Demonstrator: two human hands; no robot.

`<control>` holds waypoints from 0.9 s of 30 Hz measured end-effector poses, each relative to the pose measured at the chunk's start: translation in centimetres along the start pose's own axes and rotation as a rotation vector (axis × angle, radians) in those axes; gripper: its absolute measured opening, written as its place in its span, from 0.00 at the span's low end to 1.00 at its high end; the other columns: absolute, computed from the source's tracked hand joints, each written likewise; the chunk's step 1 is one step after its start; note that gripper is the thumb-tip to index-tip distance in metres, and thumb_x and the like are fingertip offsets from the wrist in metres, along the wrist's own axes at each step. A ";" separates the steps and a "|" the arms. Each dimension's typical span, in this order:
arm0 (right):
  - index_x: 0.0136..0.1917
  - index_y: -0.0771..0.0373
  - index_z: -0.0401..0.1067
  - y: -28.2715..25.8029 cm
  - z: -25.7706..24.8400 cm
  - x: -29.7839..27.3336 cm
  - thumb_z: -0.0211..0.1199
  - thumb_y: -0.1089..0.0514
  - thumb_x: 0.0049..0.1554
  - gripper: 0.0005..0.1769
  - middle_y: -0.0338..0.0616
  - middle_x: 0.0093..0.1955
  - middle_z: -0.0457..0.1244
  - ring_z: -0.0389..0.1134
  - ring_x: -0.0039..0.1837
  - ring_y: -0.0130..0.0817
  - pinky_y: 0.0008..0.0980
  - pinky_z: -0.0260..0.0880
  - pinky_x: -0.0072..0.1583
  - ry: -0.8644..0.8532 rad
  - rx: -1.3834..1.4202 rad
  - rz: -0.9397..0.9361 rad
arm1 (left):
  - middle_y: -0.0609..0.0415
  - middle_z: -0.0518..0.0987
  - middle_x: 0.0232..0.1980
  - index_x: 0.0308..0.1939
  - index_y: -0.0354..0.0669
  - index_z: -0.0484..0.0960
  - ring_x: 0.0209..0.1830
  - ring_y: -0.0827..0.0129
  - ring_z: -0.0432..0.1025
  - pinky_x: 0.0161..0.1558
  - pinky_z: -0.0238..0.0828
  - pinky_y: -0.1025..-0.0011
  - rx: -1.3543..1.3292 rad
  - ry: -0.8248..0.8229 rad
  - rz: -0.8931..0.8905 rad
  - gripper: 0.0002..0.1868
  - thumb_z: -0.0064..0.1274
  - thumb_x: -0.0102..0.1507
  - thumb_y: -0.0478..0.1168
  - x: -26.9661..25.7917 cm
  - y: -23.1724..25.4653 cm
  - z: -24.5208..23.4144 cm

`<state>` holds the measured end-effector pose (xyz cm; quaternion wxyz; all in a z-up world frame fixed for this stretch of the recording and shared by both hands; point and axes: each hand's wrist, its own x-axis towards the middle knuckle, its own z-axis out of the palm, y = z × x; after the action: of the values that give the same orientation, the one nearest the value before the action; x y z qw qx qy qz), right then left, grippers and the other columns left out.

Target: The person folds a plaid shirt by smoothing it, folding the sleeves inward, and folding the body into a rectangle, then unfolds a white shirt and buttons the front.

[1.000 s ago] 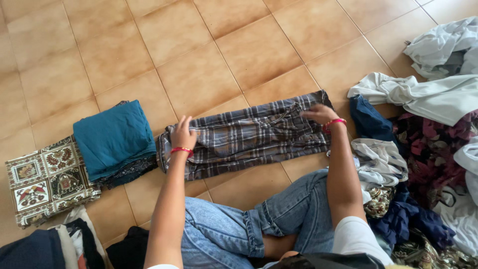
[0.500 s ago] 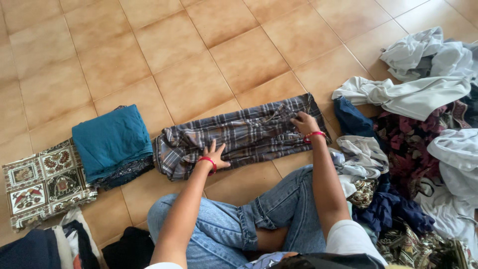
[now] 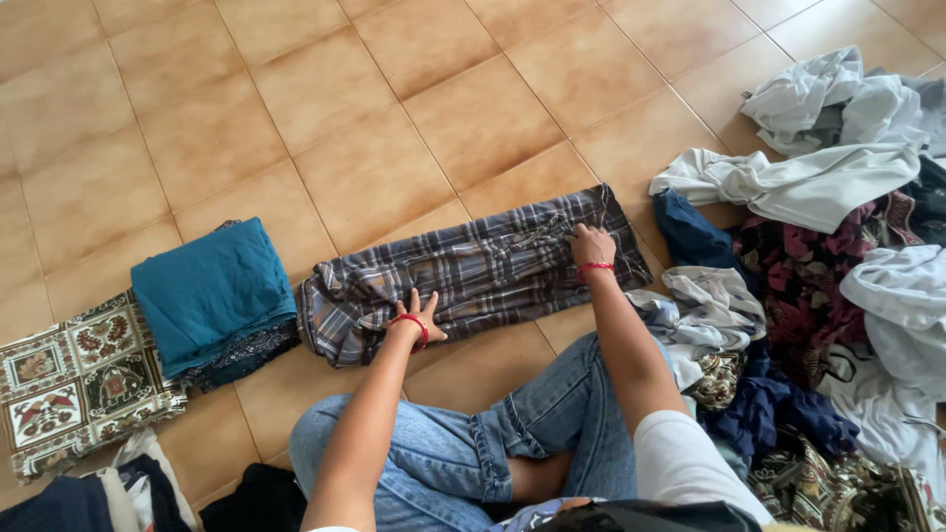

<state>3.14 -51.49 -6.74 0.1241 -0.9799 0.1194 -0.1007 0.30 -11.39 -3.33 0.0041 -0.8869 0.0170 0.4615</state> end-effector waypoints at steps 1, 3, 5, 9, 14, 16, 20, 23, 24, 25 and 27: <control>0.48 0.54 0.75 -0.1 0.1 -0.2 0.68 0.41 0.57 0.16 0.49 0.49 0.71 0.70 0.57 0.52 0.50 0.70 0.54 0.004 0.002 0.000 | 0.59 0.17 0.85 0.80 0.82 0.28 0.86 0.44 0.25 0.71 0.41 0.23 -0.005 0.001 0.006 0.64 0.63 0.56 0.65 -0.1 0.0 0.0; 0.49 0.53 0.76 -0.3 0.2 -0.4 0.71 0.42 0.51 0.18 0.45 0.53 0.69 0.66 0.62 0.49 0.51 0.65 0.61 0.083 0.011 0.050 | 0.58 0.16 0.85 0.81 0.81 0.28 0.86 0.44 0.25 0.71 0.41 0.23 -0.014 0.004 0.010 0.64 0.63 0.56 0.65 -0.1 0.0 0.0; 0.54 0.54 0.75 -0.3 0.0 -0.2 0.72 0.41 0.50 0.23 0.45 0.54 0.69 0.65 0.64 0.50 0.53 0.62 0.63 0.036 0.106 0.100 | 0.57 0.18 0.85 0.81 0.81 0.30 0.85 0.43 0.27 0.72 0.40 0.26 -0.018 0.005 0.013 0.64 0.64 0.55 0.66 0.2 -0.1 0.0; 0.57 0.59 0.73 -0.4 -0.2 1.0 0.78 0.37 0.45 0.35 0.54 0.56 0.68 0.62 0.65 0.53 0.55 0.57 0.64 -0.177 0.135 0.219 | 0.56 0.25 0.86 0.82 0.80 0.40 0.85 0.40 0.33 0.74 0.41 0.31 -0.039 0.039 0.034 0.60 0.64 0.54 0.66 1.2 -0.8 -0.4; 0.51 0.62 0.77 -0.4 0.2 2.3 0.73 0.37 0.51 0.28 0.57 0.53 0.69 0.68 0.60 0.55 0.52 0.64 0.60 -0.189 0.320 0.124 | 0.58 0.60 0.81 0.74 0.64 0.66 0.81 0.54 0.51 0.75 0.46 0.38 -0.144 0.380 0.136 0.41 0.57 0.59 0.65 1.9 -2.4 -0.6; 0.50 0.65 0.75 -0.1 0.2 2.6 0.70 0.36 0.55 0.29 0.61 0.51 0.68 0.69 0.56 0.58 0.49 0.68 0.56 -0.107 0.465 0.041 | 0.58 0.63 0.78 0.73 0.62 0.69 0.81 0.56 0.53 0.75 0.47 0.40 -0.119 0.517 0.170 0.39 0.57 0.59 0.63 2.4 -2.4 -0.4; 0.51 0.63 0.74 1.4 -0.3 3.0 0.63 0.37 0.59 0.25 0.61 0.48 0.69 0.70 0.52 0.60 0.51 0.68 0.53 -0.052 0.506 0.221 | 0.57 0.64 0.80 0.74 0.62 0.69 0.84 0.54 0.52 0.79 0.49 0.44 -0.152 0.903 0.464 0.37 0.53 0.63 0.65 4.3 -1.8 0.0; 0.47 0.62 0.74 1.8 -0.1 2.7 0.64 0.38 0.59 0.23 0.62 0.47 0.68 0.68 0.53 0.63 0.56 0.66 0.52 -0.065 0.247 0.207 | 0.52 0.48 0.84 0.78 0.66 0.56 0.83 0.48 0.40 0.75 0.36 0.37 -0.068 0.695 0.333 0.45 0.53 0.61 0.69 4.1 -1.3 0.1; 0.45 0.61 0.75 1.6 0.0 2.6 0.65 0.40 0.56 0.21 0.61 0.45 0.68 0.68 0.52 0.63 0.57 0.66 0.51 -0.064 0.141 0.163 | 0.52 0.48 0.84 0.78 0.66 0.56 0.83 0.48 0.40 0.75 0.36 0.37 -0.067 0.695 0.332 0.45 0.53 0.61 0.69 3.6 -1.6 0.1; 0.45 0.61 0.75 1.6 0.1 2.6 0.65 0.40 0.56 0.21 0.61 0.45 0.68 0.68 0.52 0.63 0.57 0.66 0.51 -0.065 0.142 0.163 | 0.53 0.41 0.85 0.79 0.73 0.50 0.84 0.47 0.35 0.75 0.33 0.37 -0.066 0.549 0.238 0.47 0.53 0.60 0.70 3.0 -1.9 0.1; 0.46 0.63 0.72 1.5 0.2 2.7 0.63 0.41 0.61 0.22 0.60 0.47 0.68 0.68 0.53 0.63 0.57 0.66 0.51 0.009 0.299 0.171 | 0.54 0.34 0.86 0.80 0.80 0.44 0.85 0.46 0.30 0.76 0.30 0.38 -0.066 0.407 0.141 0.49 0.52 0.59 0.70 2.2 -2.0 -0.3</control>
<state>5.49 -53.59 -6.89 0.2758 -0.9364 0.1865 -0.1108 1.88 -9.43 -5.02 -0.0609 -0.9581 0.0644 0.2722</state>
